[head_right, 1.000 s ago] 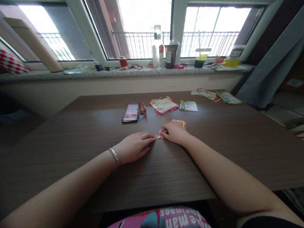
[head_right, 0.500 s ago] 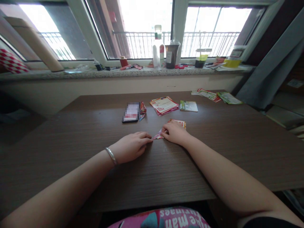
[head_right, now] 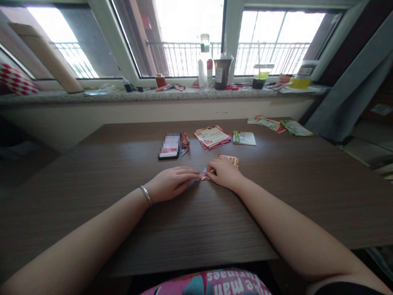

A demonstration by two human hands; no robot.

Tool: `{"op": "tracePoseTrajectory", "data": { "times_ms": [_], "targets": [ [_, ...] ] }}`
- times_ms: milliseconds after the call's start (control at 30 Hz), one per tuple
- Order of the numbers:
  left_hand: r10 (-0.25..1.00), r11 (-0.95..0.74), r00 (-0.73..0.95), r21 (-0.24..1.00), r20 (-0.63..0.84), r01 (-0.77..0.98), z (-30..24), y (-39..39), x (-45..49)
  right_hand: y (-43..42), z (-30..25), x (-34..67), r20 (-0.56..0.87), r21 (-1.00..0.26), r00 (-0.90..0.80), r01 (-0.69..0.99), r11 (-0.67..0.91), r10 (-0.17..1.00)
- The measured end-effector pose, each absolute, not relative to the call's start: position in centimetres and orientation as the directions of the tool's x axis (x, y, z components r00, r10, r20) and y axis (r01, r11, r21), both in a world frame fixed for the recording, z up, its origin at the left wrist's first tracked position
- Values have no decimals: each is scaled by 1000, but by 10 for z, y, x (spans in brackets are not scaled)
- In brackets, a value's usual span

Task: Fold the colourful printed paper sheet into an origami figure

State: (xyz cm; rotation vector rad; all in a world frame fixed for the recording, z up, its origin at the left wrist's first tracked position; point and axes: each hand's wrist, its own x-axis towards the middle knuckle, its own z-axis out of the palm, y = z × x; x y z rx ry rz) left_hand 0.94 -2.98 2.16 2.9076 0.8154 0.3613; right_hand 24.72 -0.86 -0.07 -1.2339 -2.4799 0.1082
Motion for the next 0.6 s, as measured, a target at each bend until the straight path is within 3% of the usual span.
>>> {"op": "tracePoseTrajectory", "data": {
  "times_ms": [133, 300, 433, 600],
  "targets": [
    [492, -871, 855, 110, 164, 480, 16, -30, 10, -7, 1, 245, 344, -236, -568, 719, 654, 748],
    [533, -846, 836, 44, 129, 532, 20, -36, 14, -12, 10, 246, 445, -131, -601, 690, 712, 664],
    [569, -819, 813, -1, 122, 573, 27, -43, 17, -16, 13, 244, 383, -65, -735, 584, 809, 560],
    [575, -815, 812, -17, 96, 579, 28, -44, 19, -19, 9, 244, 316, 6, -776, 577, 817, 546]
  ]
}}
